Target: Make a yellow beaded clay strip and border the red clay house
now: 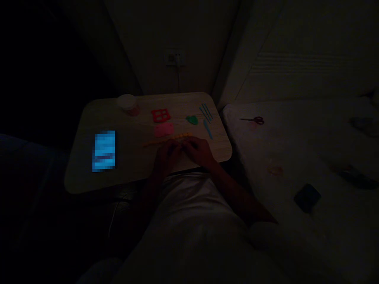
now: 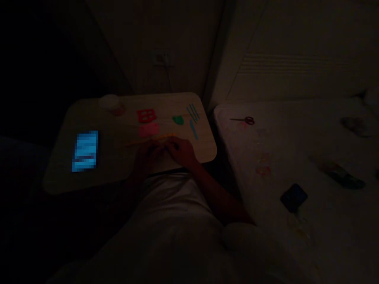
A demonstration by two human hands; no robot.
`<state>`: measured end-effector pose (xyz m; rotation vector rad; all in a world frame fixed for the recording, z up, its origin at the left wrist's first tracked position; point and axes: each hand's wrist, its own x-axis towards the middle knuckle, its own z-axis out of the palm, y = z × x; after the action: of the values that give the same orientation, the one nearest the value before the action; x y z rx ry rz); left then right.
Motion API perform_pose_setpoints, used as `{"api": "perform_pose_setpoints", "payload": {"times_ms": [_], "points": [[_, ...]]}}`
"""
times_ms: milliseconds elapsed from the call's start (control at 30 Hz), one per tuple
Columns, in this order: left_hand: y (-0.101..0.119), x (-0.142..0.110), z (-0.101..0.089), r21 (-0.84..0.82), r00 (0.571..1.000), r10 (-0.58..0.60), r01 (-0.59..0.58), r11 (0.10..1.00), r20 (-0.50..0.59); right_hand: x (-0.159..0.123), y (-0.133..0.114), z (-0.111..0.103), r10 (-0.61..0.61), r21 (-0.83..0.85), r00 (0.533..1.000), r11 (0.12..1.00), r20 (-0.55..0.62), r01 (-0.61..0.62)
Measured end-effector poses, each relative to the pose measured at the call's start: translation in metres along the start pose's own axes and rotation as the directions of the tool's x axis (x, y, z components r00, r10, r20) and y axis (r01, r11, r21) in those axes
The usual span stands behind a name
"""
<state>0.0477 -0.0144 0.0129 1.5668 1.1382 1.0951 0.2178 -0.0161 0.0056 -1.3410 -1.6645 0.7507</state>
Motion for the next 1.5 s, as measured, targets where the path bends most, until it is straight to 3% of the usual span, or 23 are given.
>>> {"api": "perform_pose_setpoints", "payload": {"times_ms": [1167,1500], "points": [[-0.0023,0.0005,-0.0002,0.015,0.998,0.061,-0.060,0.998,-0.011,0.0002,-0.0001,-0.0001,-0.016,-0.017,1.000,1.000,-0.004,0.016],[-0.0013,-0.0001,-0.0005,0.020,0.999,0.031,-0.031,0.999,-0.008,-0.0004,-0.0013,-0.0008,0.009,-0.023,1.000,1.000,0.003,-0.009]]}}
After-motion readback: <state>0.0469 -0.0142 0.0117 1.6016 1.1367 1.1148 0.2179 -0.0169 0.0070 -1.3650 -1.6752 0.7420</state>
